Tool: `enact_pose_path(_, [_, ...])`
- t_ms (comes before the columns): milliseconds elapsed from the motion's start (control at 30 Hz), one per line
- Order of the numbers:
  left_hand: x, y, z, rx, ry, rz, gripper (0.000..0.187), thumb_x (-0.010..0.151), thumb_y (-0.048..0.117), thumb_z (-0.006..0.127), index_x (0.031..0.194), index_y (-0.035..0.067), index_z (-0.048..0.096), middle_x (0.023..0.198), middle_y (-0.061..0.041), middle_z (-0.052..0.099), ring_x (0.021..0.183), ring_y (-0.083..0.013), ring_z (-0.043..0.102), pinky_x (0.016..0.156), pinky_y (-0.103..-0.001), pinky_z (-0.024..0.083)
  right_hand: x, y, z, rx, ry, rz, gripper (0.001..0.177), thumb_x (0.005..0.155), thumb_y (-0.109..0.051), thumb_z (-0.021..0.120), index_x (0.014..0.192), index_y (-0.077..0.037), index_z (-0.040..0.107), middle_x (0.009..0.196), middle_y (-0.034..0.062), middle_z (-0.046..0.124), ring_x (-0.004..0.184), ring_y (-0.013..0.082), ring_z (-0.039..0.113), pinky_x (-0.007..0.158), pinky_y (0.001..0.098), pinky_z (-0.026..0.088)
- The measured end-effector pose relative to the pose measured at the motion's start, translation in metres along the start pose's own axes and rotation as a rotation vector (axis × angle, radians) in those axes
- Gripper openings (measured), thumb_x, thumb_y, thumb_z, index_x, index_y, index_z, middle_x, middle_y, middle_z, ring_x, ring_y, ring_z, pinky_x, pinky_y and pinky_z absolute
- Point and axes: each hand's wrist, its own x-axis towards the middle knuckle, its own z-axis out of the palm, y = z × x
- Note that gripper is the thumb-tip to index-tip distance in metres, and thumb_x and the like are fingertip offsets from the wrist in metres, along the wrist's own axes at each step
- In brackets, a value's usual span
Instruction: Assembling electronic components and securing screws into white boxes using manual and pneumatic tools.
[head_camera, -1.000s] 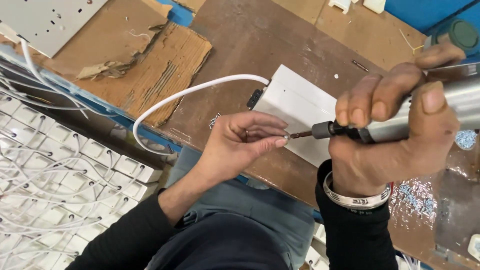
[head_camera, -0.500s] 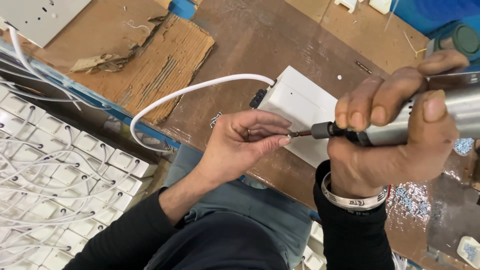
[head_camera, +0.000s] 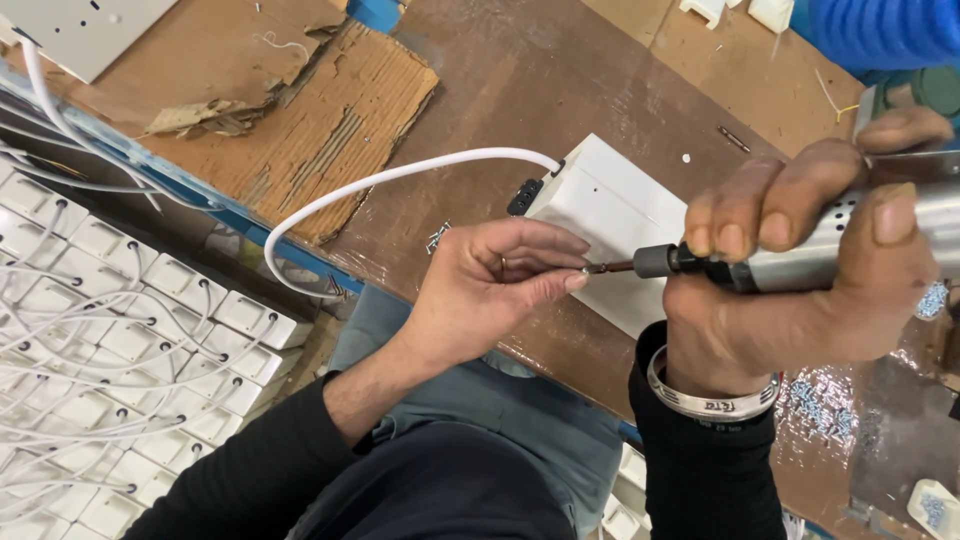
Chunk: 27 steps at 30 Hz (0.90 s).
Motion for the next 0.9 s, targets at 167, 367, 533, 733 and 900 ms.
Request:
enact_pose_path(167, [0.000, 0.003, 0.001, 0.002, 0.019, 0.005, 0.023, 0.095, -0.004, 0.075, 0.117, -0.003, 0.071, 0.110, -0.009, 0.077, 0.104, -0.0114, 0.074, 0.092, -0.025, 0.063, 0.000, 0.002, -0.006, -0.011, -0.049, 0.006, 0.029, 0.117, -0.027, 0.060, 0.126, -0.004, 0.046, 0.073, 0.0070, 0.046, 0.052, 0.0194, 0.047, 0.056, 0.0347, 0.042])
enact_pose_path(367, [0.007, -0.001, 0.002, 0.002, 0.048, 0.028, 0.030, 0.094, -0.005, 0.075, 0.123, -0.002, 0.068, 0.108, -0.009, 0.078, 0.102, -0.0116, 0.074, 0.091, -0.025, 0.062, 0.003, 0.008, -0.010, 0.043, -0.123, 0.055, 0.031, 0.114, -0.026, 0.062, 0.130, -0.005, 0.045, 0.073, 0.0075, 0.047, 0.055, 0.0197, 0.049, 0.058, 0.0352, 0.044])
enact_pose_path(533, [0.024, 0.009, 0.011, 0.295, 0.114, 0.199, 0.038, 0.092, -0.001, 0.078, 0.128, 0.003, 0.068, 0.105, -0.006, 0.080, 0.103, -0.0119, 0.076, 0.089, -0.025, 0.061, 0.026, 0.024, -0.003, 0.039, -0.040, 0.008, 0.036, 0.110, -0.025, 0.065, 0.130, -0.002, 0.045, 0.070, 0.0072, 0.048, 0.053, 0.0185, 0.051, 0.053, 0.0352, 0.045])
enact_pose_path(733, [0.051, 0.001, 0.011, 0.715, 0.219, 0.414, 0.054, 0.086, 0.005, 0.084, 0.134, 0.008, 0.061, 0.102, -0.001, 0.080, 0.106, -0.0177, 0.075, 0.095, -0.031, 0.054, 0.047, 0.055, -0.020, -0.020, -0.043, -0.001, 0.038, 0.109, -0.018, 0.066, 0.134, 0.001, 0.044, 0.072, 0.0077, 0.042, 0.057, 0.0203, 0.047, 0.051, 0.0368, 0.045])
enact_pose_path(900, [0.056, -0.008, 0.011, 0.766, 0.259, 0.427, 0.065, 0.083, 0.008, 0.084, 0.139, 0.008, 0.052, 0.105, -0.001, 0.079, 0.117, -0.0214, 0.071, 0.103, -0.036, 0.049, 0.056, 0.052, -0.009, -0.023, -0.029, 0.044, 0.038, 0.109, -0.018, 0.066, 0.132, 0.003, 0.045, 0.072, 0.0095, 0.043, 0.056, 0.0191, 0.044, 0.052, 0.0350, 0.043])
